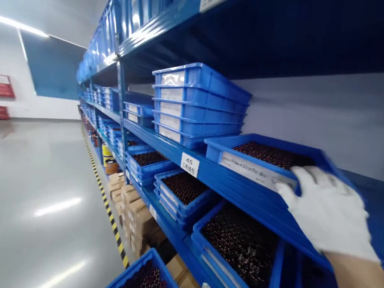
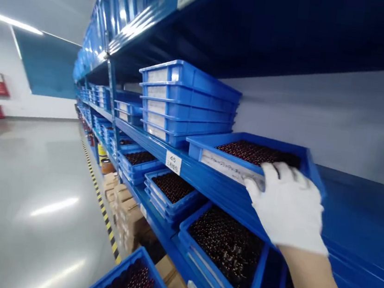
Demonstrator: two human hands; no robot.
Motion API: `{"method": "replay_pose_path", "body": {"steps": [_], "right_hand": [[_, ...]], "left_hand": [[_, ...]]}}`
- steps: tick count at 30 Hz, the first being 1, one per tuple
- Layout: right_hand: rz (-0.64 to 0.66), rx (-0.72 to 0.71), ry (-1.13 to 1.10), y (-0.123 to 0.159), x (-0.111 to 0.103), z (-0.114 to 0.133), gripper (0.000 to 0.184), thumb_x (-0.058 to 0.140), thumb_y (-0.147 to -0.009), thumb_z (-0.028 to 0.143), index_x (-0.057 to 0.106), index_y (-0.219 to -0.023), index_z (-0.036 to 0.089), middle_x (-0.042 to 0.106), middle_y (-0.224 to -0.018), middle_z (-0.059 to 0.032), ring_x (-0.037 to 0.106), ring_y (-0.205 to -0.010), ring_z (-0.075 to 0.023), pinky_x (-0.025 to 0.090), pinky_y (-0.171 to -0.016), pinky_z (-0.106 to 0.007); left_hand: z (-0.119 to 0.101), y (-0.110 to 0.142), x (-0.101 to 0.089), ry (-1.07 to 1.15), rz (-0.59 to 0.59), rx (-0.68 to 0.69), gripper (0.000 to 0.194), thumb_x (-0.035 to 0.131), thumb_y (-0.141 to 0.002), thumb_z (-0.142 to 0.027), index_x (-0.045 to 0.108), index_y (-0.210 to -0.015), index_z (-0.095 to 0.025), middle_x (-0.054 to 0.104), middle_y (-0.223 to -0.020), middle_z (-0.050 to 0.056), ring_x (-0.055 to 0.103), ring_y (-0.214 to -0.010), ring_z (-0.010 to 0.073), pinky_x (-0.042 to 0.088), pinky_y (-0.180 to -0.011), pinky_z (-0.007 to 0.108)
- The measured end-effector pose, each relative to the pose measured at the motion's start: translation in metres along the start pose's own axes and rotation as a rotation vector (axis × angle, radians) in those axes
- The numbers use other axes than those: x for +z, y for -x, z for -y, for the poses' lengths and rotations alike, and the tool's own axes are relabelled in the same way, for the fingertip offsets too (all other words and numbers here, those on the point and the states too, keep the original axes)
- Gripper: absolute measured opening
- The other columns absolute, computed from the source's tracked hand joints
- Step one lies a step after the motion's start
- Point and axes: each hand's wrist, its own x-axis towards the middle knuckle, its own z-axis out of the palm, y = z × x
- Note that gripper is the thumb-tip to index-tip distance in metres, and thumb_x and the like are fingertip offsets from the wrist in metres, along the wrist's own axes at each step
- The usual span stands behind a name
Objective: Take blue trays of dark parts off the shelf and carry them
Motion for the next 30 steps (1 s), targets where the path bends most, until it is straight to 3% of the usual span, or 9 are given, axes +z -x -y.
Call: {"method": "replay_pose_path", "body": {"steps": [4,8,12,15,20,23,25,27,30], "right_hand": [[0.303,-0.042,0.186,-0.028,0.002,-0.008,0.048,0.043,-0.085,0.052,0.056,-0.098,0.008,0.062,-0.084,-0.0162,0.061,-0.073,-0.0319,0.046,-0.065,-0.043],[0.513,-0.107,0.065,-0.043,0.000,-0.013,0.046,0.039,-0.086,0.055,0.055,-0.095,0.013,0.064,-0.079,-0.0143,0.064,-0.074,-0.0321,0.046,-0.061,-0.040],[0.590,-0.222,0.021,-0.050,-0.011,-0.011,0.046,0.039,-0.085,0.056,0.056,-0.097,0.015,0.065,-0.076,-0.0147,0.064,-0.072,-0.0337,0.047,-0.062,-0.043],[0.584,-0.327,-0.008,-0.044,-0.031,0.004,0.038,0.040,-0.087,0.046,0.059,-0.095,0.014,0.065,-0.073,-0.0143,0.065,-0.071,-0.0334,0.048,-0.063,-0.045],[0.581,-0.504,-0.269,-0.028,-0.071,0.019,0.033,0.046,-0.084,0.044,0.063,-0.089,0.016,0.064,-0.069,-0.0098,0.064,-0.065,-0.0267,0.048,-0.061,-0.038],[0.734,-0.603,-0.627,-0.046,-0.070,0.013,0.042,0.040,-0.087,0.049,0.065,-0.080,0.016,0.062,-0.059,-0.0030,0.060,-0.053,-0.0166,0.047,-0.055,-0.027],[0.855,-0.536,-0.767,-0.076,-0.052,0.006,0.058,0.027,-0.089,0.057,0.064,-0.079,0.013,0.062,-0.056,-0.0012,0.059,-0.047,-0.0127,0.047,-0.051,-0.023],[0.704,-0.353,-0.647,-0.114,-0.022,-0.005,0.059,0.027,-0.088,0.060,0.063,-0.090,0.014,0.067,-0.071,-0.0019,0.063,-0.060,-0.0126,0.048,-0.062,-0.024],[0.616,-0.194,-0.401,-0.161,0.031,-0.026,0.045,0.041,-0.089,0.048,0.064,-0.090,0.008,0.066,-0.093,-0.0140,0.062,-0.088,-0.0225,0.044,-0.084,-0.039]], "left_hand": [[-0.061,0.022,-0.006,0.211,0.029,0.281,0.029,0.053,-0.084,-0.033,0.058,-0.107,-0.015,0.060,-0.117,0.008,0.053,-0.111,0.0225,0.037,-0.099,0.047],[-0.160,0.036,-0.032,0.410,-0.060,0.551,0.035,0.064,-0.073,-0.037,0.063,-0.104,-0.022,0.062,-0.118,0.005,0.051,-0.115,0.0226,0.033,-0.104,0.033],[-0.255,0.048,-0.056,0.626,-0.181,0.674,0.033,0.060,-0.075,-0.038,0.063,-0.104,-0.022,0.051,-0.131,0.005,0.036,-0.128,0.0214,0.026,-0.107,0.031],[-0.298,0.046,-0.062,0.801,-0.205,0.675,0.029,0.060,-0.078,-0.037,0.063,-0.099,-0.018,0.061,-0.116,0.008,0.051,-0.114,0.0207,0.037,-0.100,0.035],[-0.310,0.044,-0.069,1.062,-0.277,0.523,0.027,0.064,-0.076,-0.023,0.056,-0.099,-0.014,0.064,-0.086,0.002,0.061,-0.073,0.0135,0.051,-0.072,0.034],[-0.299,0.061,-0.081,1.170,-0.250,0.458,0.012,0.057,-0.078,-0.013,0.056,-0.090,-0.014,0.056,-0.065,-0.005,0.053,-0.052,0.0086,0.048,-0.054,0.026],[-0.290,0.077,-0.089,1.231,-0.241,0.451,0.009,0.053,-0.076,-0.007,0.057,-0.082,-0.013,0.052,-0.059,-0.007,0.049,-0.047,0.0073,0.045,-0.051,0.023],[-0.281,0.093,-0.094,1.277,-0.235,0.449,0.013,0.052,-0.071,-0.002,0.058,-0.078,-0.012,0.053,-0.056,-0.005,0.049,-0.046,0.0075,0.045,-0.050,0.023],[-0.268,0.114,-0.098,1.316,-0.262,0.437,0.022,0.054,-0.064,-0.002,0.061,-0.082,-0.012,0.059,-0.059,-0.002,0.055,-0.048,0.0103,0.048,-0.051,0.024]]}}
